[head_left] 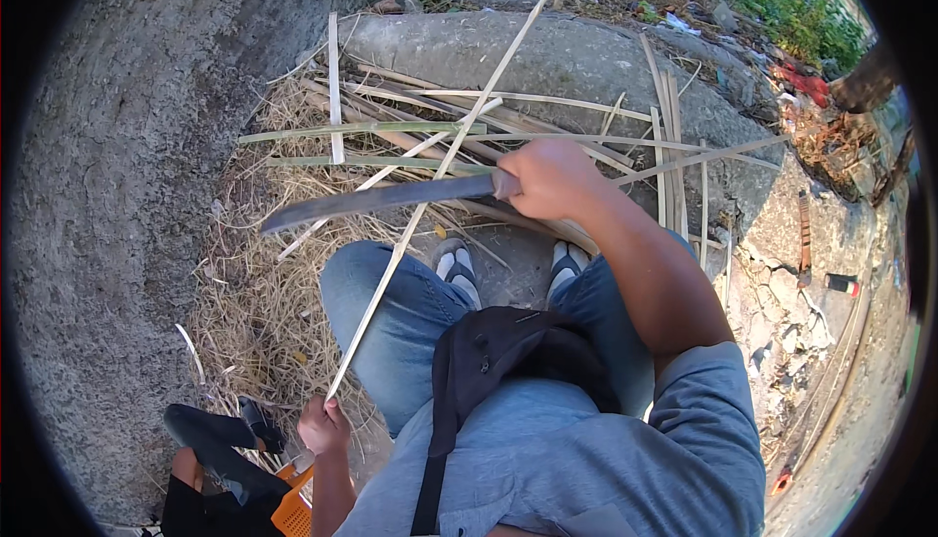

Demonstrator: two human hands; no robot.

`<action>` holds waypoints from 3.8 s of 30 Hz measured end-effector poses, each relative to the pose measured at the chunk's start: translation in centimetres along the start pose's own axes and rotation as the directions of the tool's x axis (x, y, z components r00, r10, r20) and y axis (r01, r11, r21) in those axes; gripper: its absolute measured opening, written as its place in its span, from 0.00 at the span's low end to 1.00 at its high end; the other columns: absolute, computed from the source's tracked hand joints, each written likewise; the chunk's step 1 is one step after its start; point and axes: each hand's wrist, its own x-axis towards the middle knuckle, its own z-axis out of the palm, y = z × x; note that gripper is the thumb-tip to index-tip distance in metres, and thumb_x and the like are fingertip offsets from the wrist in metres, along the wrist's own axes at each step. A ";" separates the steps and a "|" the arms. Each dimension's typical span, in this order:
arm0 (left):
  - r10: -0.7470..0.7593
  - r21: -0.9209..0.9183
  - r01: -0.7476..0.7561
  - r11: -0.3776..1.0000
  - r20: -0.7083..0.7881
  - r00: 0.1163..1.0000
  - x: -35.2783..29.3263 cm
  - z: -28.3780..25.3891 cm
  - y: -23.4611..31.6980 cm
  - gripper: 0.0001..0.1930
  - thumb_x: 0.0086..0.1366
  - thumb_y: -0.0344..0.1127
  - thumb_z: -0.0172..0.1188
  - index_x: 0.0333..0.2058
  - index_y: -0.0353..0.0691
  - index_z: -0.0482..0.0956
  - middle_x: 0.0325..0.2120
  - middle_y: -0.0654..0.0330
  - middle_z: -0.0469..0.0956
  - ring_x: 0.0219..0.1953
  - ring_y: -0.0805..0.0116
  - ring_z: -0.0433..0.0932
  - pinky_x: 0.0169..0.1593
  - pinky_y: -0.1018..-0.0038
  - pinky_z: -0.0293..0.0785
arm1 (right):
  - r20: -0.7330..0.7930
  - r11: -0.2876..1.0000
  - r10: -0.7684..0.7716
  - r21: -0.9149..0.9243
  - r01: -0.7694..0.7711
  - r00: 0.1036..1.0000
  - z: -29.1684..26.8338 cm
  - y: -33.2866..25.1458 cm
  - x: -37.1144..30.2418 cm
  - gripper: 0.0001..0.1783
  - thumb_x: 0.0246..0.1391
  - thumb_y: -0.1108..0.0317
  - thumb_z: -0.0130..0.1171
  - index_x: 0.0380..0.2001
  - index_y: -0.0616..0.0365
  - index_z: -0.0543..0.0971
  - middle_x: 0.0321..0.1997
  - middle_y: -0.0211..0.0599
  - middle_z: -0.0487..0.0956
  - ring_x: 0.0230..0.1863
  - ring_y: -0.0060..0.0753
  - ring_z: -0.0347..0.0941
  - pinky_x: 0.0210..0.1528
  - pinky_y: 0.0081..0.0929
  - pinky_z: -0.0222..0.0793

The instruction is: The person shaves and smooths bamboo strips using a large knife, holding each strip in one hand and scraping along its length with the blade.

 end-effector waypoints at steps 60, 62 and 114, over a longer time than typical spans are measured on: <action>0.049 0.078 -0.045 0.996 -0.057 0.997 0.7 -0.1 -0.6 0.19 0.69 0.49 0.54 0.25 0.40 0.71 0.18 0.48 0.72 0.21 0.39 0.73 0.26 0.48 0.68 | -0.109 0.934 0.357 0.052 -0.353 0.928 -2.4 5.8 0.9 0.13 0.55 0.58 0.58 0.37 0.51 0.86 0.38 0.51 0.84 0.42 0.58 0.80 0.46 0.51 0.76; 0.051 0.085 -0.048 0.995 -0.041 0.998 0.5 -0.8 -0.4 0.19 0.70 0.49 0.53 0.26 0.41 0.71 0.18 0.48 0.72 0.21 0.39 0.74 0.25 0.48 0.68 | -0.131 0.930 0.369 0.063 -0.363 0.920 -2.5 5.4 0.6 0.13 0.55 0.59 0.58 0.37 0.52 0.85 0.37 0.51 0.84 0.42 0.58 0.81 0.46 0.51 0.76; 0.041 0.072 -0.040 0.997 -0.015 0.999 1.2 -1.2 -0.7 0.21 0.70 0.50 0.53 0.24 0.39 0.69 0.19 0.47 0.72 0.23 0.37 0.74 0.27 0.46 0.67 | 0.084 0.999 -0.021 -0.045 0.025 0.996 -1.1 -0.6 -0.1 0.09 0.47 0.60 0.62 0.31 0.47 0.85 0.32 0.43 0.84 0.39 0.53 0.82 0.40 0.50 0.76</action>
